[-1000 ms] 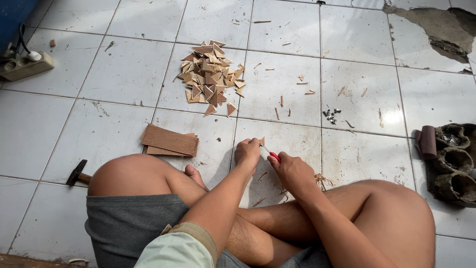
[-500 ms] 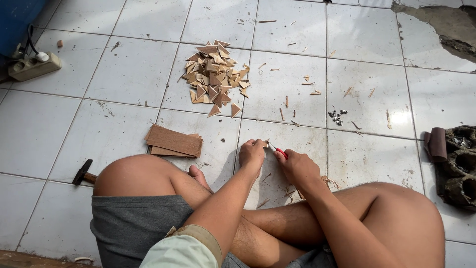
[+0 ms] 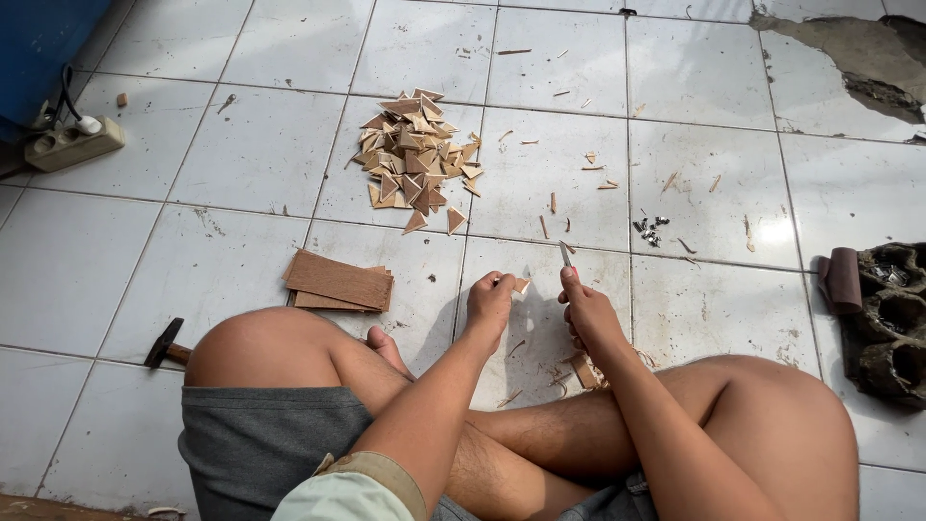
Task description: Carving and shaping small rectangular wood pieces into pointed shapes using a utility knife while sitting on the floor.
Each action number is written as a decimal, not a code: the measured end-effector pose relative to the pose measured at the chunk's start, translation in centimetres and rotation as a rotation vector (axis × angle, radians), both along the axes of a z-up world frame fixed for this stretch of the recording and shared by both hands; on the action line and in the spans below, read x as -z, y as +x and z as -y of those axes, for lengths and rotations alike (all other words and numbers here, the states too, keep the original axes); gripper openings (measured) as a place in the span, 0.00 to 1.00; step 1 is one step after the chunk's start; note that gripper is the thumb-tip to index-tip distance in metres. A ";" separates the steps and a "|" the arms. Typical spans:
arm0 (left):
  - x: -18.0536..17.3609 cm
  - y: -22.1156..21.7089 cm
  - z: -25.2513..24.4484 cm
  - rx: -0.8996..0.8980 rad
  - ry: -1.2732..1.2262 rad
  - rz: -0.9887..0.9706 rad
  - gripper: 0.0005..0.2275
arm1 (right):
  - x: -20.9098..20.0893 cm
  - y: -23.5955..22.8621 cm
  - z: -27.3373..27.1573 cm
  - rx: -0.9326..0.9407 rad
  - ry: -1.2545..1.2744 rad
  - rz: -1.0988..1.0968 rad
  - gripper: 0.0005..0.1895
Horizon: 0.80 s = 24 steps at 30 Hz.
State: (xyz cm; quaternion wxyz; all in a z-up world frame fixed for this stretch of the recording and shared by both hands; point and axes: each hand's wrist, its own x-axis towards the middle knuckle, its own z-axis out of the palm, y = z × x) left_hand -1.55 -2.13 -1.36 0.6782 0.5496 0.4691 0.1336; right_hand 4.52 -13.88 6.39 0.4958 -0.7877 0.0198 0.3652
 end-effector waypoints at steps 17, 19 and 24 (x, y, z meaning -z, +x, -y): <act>-3.8 0.2 0.5 0.087 -0.564 0.397 0.10 | -1.4 1.0 -0.4 0.117 0.490 -0.609 0.15; -4.1 0.2 0.4 0.078 -0.594 0.407 0.10 | -0.9 1.0 -0.3 0.125 0.514 -0.651 0.16; -4.8 0.0 -0.1 0.003 -0.549 0.388 0.10 | -0.3 1.0 0.0 0.103 0.442 -0.324 0.17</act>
